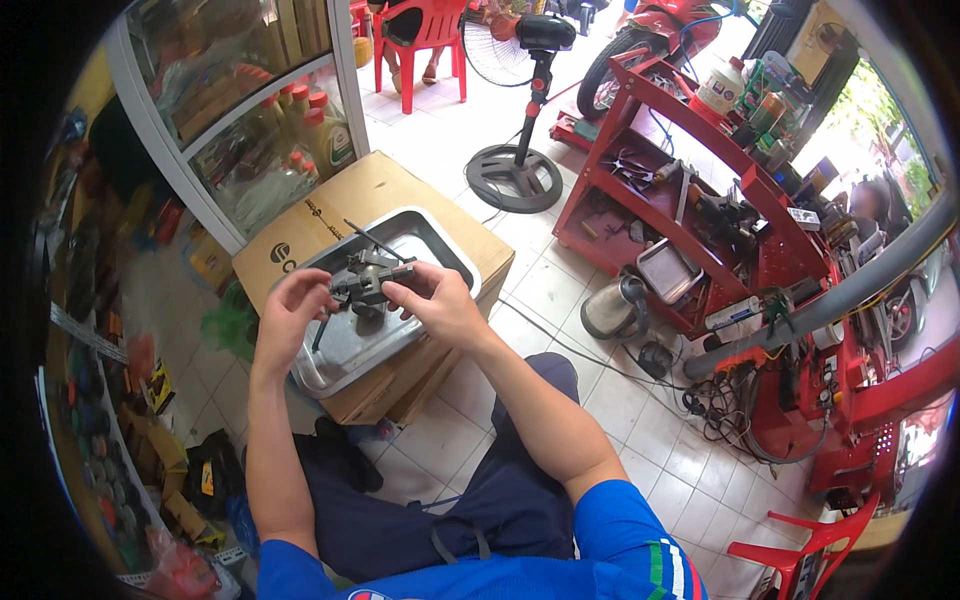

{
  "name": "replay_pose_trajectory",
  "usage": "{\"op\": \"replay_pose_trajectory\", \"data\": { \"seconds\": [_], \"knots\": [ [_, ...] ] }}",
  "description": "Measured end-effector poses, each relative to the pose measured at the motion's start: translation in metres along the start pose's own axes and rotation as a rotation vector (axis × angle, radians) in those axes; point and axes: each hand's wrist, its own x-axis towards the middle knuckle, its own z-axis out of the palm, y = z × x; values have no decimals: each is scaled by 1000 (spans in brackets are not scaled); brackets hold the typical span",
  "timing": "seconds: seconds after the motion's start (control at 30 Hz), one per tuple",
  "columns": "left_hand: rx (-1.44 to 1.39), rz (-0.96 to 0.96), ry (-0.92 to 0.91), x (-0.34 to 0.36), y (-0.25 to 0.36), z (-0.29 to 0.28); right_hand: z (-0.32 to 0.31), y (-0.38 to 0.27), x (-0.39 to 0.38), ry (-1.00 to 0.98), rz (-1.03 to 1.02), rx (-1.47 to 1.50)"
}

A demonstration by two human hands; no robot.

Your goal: The person manipulates a carburetor by hand, turning it over to inspect different sides, and then uses a screwdriver to loosen or tighten a screw on the assembly.

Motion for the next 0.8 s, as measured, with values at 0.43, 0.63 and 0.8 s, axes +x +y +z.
{"op": "replay_pose_trajectory", "data": {
  "seconds": [0.43,0.63,0.8],
  "knots": [
    [75,39,-55,-2,1,-1,2,-1,-1,-13,8,-7],
    [-24,-55,3,0,1,3,1,1,-1,-9,12,-13],
    [60,-173,-117,6,-11,-12,2,1,-1,-11,4,-7]
  ]
}}
